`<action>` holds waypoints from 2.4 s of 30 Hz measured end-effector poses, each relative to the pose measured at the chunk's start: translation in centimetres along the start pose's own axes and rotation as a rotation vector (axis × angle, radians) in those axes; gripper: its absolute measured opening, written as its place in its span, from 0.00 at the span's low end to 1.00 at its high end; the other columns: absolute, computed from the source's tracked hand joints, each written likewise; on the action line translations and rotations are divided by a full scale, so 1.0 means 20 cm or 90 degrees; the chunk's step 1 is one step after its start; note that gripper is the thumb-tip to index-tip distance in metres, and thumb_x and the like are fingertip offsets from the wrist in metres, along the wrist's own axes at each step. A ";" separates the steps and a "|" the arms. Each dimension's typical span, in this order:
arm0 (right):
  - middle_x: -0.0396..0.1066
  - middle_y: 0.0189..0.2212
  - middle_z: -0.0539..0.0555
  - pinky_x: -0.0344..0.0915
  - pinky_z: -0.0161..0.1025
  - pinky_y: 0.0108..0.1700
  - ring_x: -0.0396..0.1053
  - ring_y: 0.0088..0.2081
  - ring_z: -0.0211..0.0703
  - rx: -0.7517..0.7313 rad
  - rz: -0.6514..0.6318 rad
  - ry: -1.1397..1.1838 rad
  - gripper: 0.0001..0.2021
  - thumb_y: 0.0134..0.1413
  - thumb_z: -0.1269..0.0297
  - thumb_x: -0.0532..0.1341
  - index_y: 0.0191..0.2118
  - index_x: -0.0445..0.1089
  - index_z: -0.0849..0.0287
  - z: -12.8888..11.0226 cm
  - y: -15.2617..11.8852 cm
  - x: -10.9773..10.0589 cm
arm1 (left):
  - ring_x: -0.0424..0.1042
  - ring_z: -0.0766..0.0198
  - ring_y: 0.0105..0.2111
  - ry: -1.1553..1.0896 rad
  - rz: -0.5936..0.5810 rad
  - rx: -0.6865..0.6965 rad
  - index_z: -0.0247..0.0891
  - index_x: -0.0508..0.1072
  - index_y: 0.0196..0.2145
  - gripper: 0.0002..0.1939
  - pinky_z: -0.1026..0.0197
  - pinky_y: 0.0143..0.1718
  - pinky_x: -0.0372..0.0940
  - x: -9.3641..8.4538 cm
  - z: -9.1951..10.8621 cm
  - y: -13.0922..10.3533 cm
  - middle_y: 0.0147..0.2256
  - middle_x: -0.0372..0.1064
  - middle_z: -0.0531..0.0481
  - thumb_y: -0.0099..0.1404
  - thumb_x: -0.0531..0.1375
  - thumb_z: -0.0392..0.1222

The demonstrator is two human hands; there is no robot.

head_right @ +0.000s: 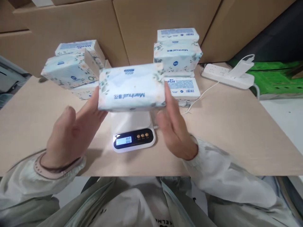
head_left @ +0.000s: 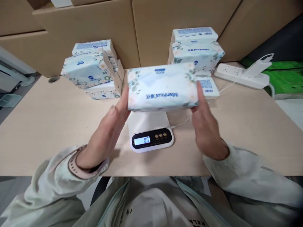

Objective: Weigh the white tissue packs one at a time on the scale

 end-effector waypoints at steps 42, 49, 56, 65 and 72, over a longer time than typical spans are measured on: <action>0.79 0.64 0.52 0.66 0.68 0.75 0.73 0.69 0.60 0.082 0.145 0.068 0.21 0.77 0.58 0.55 0.68 0.74 0.41 0.18 -0.07 0.10 | 0.39 0.53 0.82 -0.004 0.123 0.014 0.61 0.71 0.71 0.31 0.44 0.84 0.33 -0.26 -0.39 -0.16 0.76 0.57 0.66 0.80 0.45 0.67; 0.79 0.63 0.45 0.66 0.71 0.74 0.74 0.68 0.61 0.073 0.147 0.058 0.23 0.77 0.61 0.52 0.66 0.74 0.30 0.17 -0.07 0.10 | 0.39 0.53 0.82 -0.009 0.120 0.011 0.61 0.71 0.71 0.32 0.44 0.84 0.33 -0.26 -0.39 -0.16 0.76 0.57 0.66 0.79 0.45 0.70; 0.79 0.63 0.47 0.75 0.70 0.68 0.76 0.66 0.63 0.015 0.136 0.026 0.23 0.77 0.62 0.52 0.68 0.73 0.35 0.19 -0.07 0.10 | 0.39 0.53 0.82 -0.020 0.089 0.043 0.55 0.69 0.73 0.34 0.45 0.84 0.36 -0.27 -0.42 -0.17 0.77 0.55 0.62 0.81 0.42 0.67; 0.81 0.61 0.51 0.79 0.62 0.66 0.79 0.63 0.56 0.002 0.152 0.050 0.22 0.79 0.66 0.53 0.66 0.76 0.44 0.20 -0.08 0.11 | 0.47 0.50 0.81 -0.035 0.084 0.047 0.52 0.70 0.73 0.34 0.45 0.84 0.44 -0.28 -0.42 -0.17 0.76 0.58 0.61 0.81 0.42 0.66; 0.81 0.60 0.49 0.77 0.67 0.67 0.78 0.64 0.62 0.041 0.151 0.039 0.23 0.77 0.69 0.54 0.66 0.76 0.39 0.17 -0.08 0.11 | 0.50 0.49 0.80 -0.049 0.093 0.023 0.53 0.71 0.72 0.31 0.44 0.83 0.47 -0.27 -0.41 -0.17 0.74 0.61 0.61 0.82 0.46 0.63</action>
Point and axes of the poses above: each hand's wrist, its own y-axis towards the middle knuckle, its own x-axis out of the palm, z = x × y, the point moved 1 cm from there along y, towards the middle knuckle
